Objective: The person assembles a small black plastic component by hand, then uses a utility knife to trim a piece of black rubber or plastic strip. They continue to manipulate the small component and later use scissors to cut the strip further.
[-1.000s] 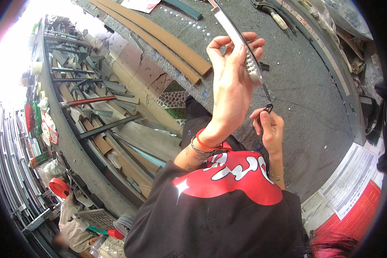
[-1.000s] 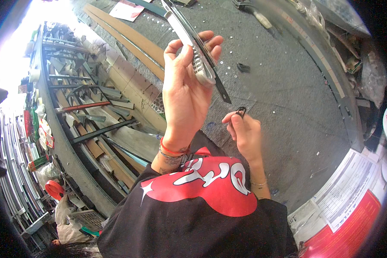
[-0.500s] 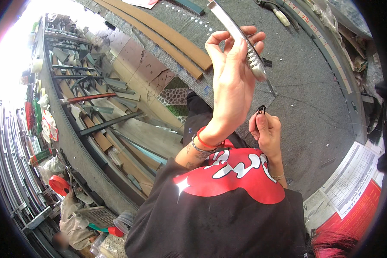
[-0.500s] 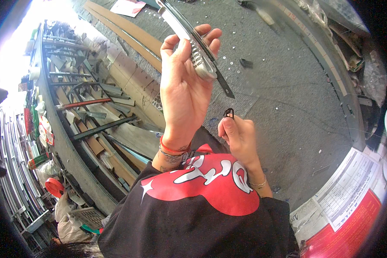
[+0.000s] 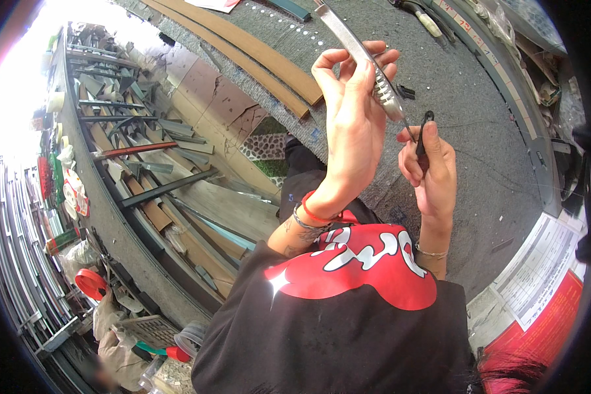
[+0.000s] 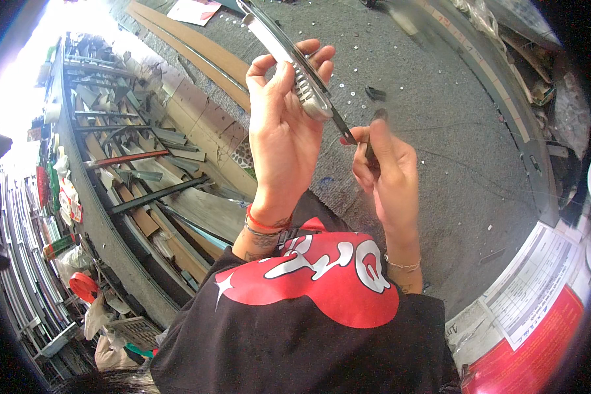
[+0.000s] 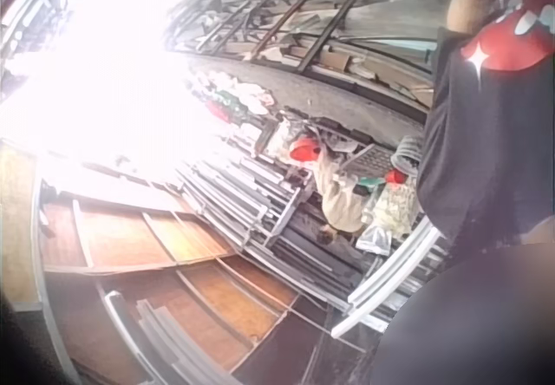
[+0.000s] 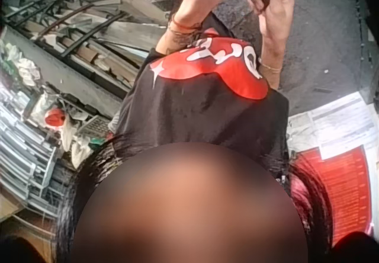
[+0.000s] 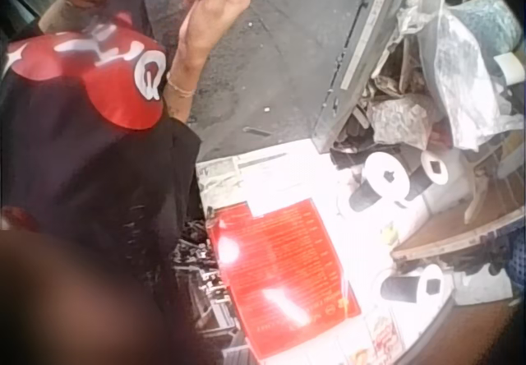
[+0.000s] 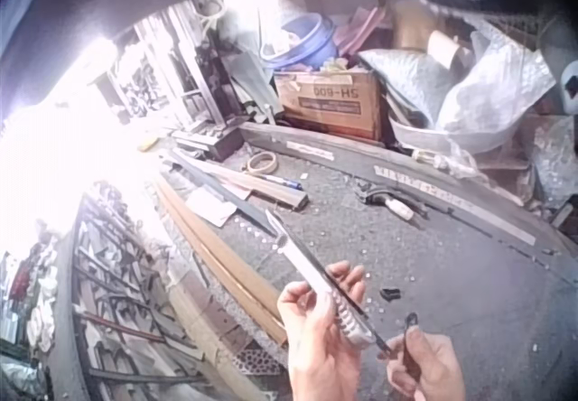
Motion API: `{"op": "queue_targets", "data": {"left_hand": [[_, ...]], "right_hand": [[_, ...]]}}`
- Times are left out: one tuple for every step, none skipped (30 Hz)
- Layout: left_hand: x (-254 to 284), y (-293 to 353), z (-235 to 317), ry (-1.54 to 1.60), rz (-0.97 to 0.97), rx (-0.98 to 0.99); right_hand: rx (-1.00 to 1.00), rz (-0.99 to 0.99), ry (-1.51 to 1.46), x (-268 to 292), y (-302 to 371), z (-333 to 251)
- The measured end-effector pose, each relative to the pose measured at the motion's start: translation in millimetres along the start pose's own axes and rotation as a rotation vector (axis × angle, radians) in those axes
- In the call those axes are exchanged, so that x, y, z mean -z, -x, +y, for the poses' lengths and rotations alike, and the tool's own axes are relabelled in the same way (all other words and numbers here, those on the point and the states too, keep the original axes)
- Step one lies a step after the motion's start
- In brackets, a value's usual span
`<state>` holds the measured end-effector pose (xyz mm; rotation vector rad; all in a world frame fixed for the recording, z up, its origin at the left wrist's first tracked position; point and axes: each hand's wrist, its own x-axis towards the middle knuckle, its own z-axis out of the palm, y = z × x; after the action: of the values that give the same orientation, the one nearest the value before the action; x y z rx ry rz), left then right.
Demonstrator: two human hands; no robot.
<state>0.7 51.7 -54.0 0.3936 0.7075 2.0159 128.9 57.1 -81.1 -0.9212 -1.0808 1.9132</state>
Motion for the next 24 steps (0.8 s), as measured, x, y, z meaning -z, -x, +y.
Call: {"op": "queue_targets", "data": {"left_hand": [[1.1, 0.1, -0.3, -0.003, -0.011, -0.002], [2.1, 0.1, -0.6, -0.009, -0.018, 0.001], [2.8, 0.4, -1.1, -0.015, -0.024, 0.005], [3.2, 0.8, -1.8, -0.013, -0.022, 0.009], [3.3, 1.1, -2.4, -0.011, -0.021, 0.013], [3.3, 1.3, -3.1, -0.006, -0.024, 0.015], [3.3, 1.4, -3.6, 0.002, -0.021, 0.02], [3.2, 1.2, -4.0, 0.013, -0.023, 0.022], [3.1, 0.9, -4.2, 0.024, -0.024, 0.023], [3.0, 0.5, -4.4, 0.028, -0.031, 0.017], [2.6, 0.0, -4.8, 0.033, -0.037, 0.011], [2.3, -0.2, -5.1, 0.038, -0.043, 0.005], [1.9, -0.1, -5.3, 0.041, -0.039, 0.003], [1.4, 0.0, -5.7, 0.044, -0.035, 0.001], [1.1, 0.1, -5.8, 0.048, -0.032, -0.001], [0.9, 0.2, -5.6, 0.053, -0.03, 0.0], [0.9, 0.4, -5.4, 0.059, -0.028, 0.002], [0.9, 0.5, -5.1, 0.064, -0.026, 0.004], [0.9, 0.6, -4.9, 0.066, -0.02, 0.004], [1.0, 0.7, -4.7, 0.068, -0.014, 0.004], [1.1, 0.5, -4.6, 0.07, -0.009, 0.003], [1.4, 0.3, -4.3, 0.068, -0.006, 0.001], [1.6, 0.0, -4.1, 0.066, -0.004, -0.001], [1.8, -0.4, -3.9, 0.064, -0.002, -0.003]], "right_hand": [[-0.004, 0.006, 0.018, -2.0, -1.0, -3.3], [-0.017, 0.016, 0.059, -4.2, -1.7, -5.9], [-0.03, 0.03, 0.1, -6.5, -1.9, -7.4], [-0.041, 0.041, 0.136, -8.7, -1.7, -8.5], [-0.044, 0.032, 0.142, -10.2, -1.3, -9.4], [-0.045, 0.018, 0.144, -11.2, -1.0, -10.0], [-0.041, -0.005, 0.15, -11.7, -0.9, -10.4], [-0.044, -0.015, 0.135, -11.7, -1.0, -10.7], [-0.042, -0.034, 0.124, -11.4, -1.0, -10.8], [-0.042, -0.053, 0.113, -10.8, -0.9, -10.8], [-0.043, -0.062, 0.093, -10.1, -0.6, -10.8], [-0.044, -0.071, 0.072, -9.3, -0.4, -10.7], [-0.045, -0.08, 0.052, -8.5, -0.1, -10.4], [-0.05, -0.089, 0.041, -7.8, 0.0, -10.2], [-0.053, -0.096, 0.031, -7.2, 0.1, -9.7], [-0.053, -0.105, 0.021, -6.6, 0.2, -9.4], [-0.056, -0.107, 0.001, -6.3, 0.1, -9.0], [-0.055, -0.11, -0.018, -6.2, -0.1, -8.4], [-0.055, -0.112, -0.038, -6.2, -0.2, -7.9], [-0.055, -0.113, -0.044, -6.2, 0.0, -7.7], [-0.055, -0.113, -0.049, -6.4, 0.1, -7.5], [-0.051, -0.113, -0.058, -6.6, 0.3, -7.3], [-0.056, -0.112, -0.057, -6.9, 0.5, -7.2], [-0.058, -0.11, -0.059, -7.2, 0.7, -7.0]]}}
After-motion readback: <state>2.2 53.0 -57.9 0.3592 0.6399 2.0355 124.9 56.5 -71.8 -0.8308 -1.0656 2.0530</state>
